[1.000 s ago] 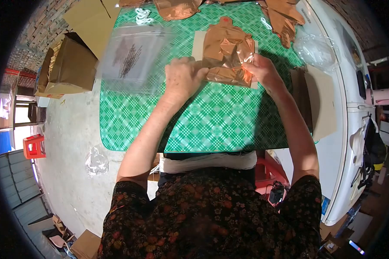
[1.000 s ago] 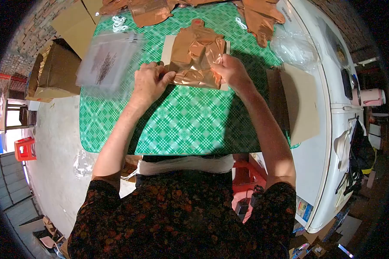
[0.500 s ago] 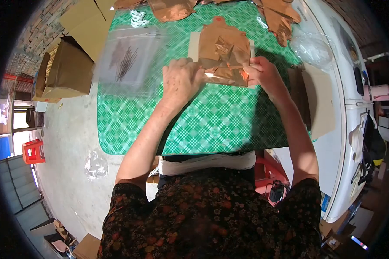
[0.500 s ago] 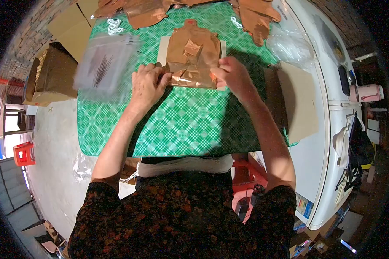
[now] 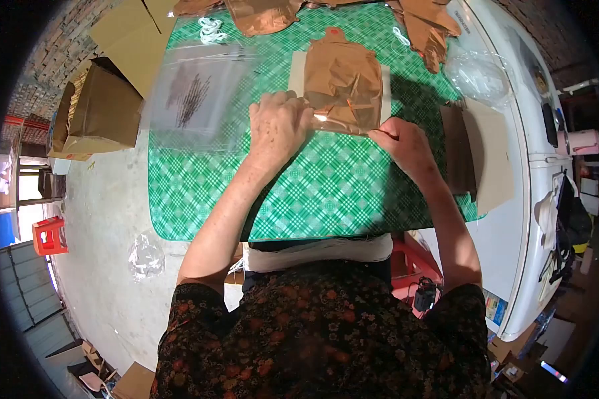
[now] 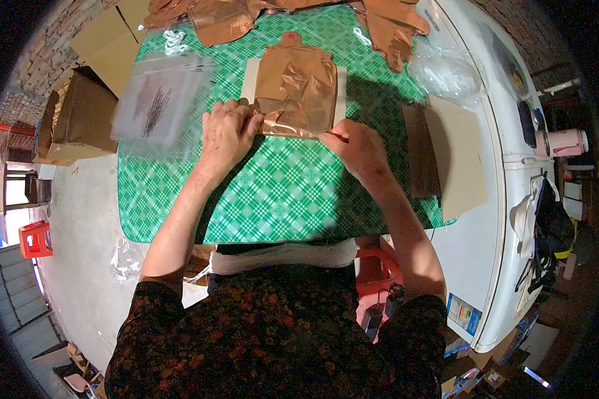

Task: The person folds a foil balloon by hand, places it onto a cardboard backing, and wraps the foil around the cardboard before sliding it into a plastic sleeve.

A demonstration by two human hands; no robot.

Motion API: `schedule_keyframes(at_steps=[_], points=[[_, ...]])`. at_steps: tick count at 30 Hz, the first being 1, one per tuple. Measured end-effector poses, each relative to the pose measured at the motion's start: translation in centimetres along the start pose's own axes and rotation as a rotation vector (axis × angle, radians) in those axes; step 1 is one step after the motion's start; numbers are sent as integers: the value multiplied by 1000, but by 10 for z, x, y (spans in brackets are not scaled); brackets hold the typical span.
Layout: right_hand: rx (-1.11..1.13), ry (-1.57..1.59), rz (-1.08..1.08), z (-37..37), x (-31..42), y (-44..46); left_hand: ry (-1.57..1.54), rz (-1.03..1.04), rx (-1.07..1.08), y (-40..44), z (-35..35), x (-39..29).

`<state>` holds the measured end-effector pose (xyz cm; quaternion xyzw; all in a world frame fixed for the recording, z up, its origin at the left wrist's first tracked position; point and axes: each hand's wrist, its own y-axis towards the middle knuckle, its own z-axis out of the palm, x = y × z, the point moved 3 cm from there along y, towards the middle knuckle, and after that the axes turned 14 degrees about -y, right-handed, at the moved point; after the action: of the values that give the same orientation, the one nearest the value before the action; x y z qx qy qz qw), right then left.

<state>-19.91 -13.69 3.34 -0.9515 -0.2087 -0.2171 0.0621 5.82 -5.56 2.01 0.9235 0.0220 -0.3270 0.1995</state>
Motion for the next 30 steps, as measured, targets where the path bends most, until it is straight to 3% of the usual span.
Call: schedule_keyframes(at_steps=[11, 26, 29, 30], points=[[107, -98, 65, -1, 4, 4, 29, 9, 1, 1, 3, 1], [-38, -158, -79, 10, 1, 4, 57, 61, -109, 0, 5, -7], [-78, -159, -96, 12, 1, 3, 61, 255, -190, 0, -4, -32], [-84, -157, -101, 13, 1, 2, 78, 262, -113, -1, -1, -38]])
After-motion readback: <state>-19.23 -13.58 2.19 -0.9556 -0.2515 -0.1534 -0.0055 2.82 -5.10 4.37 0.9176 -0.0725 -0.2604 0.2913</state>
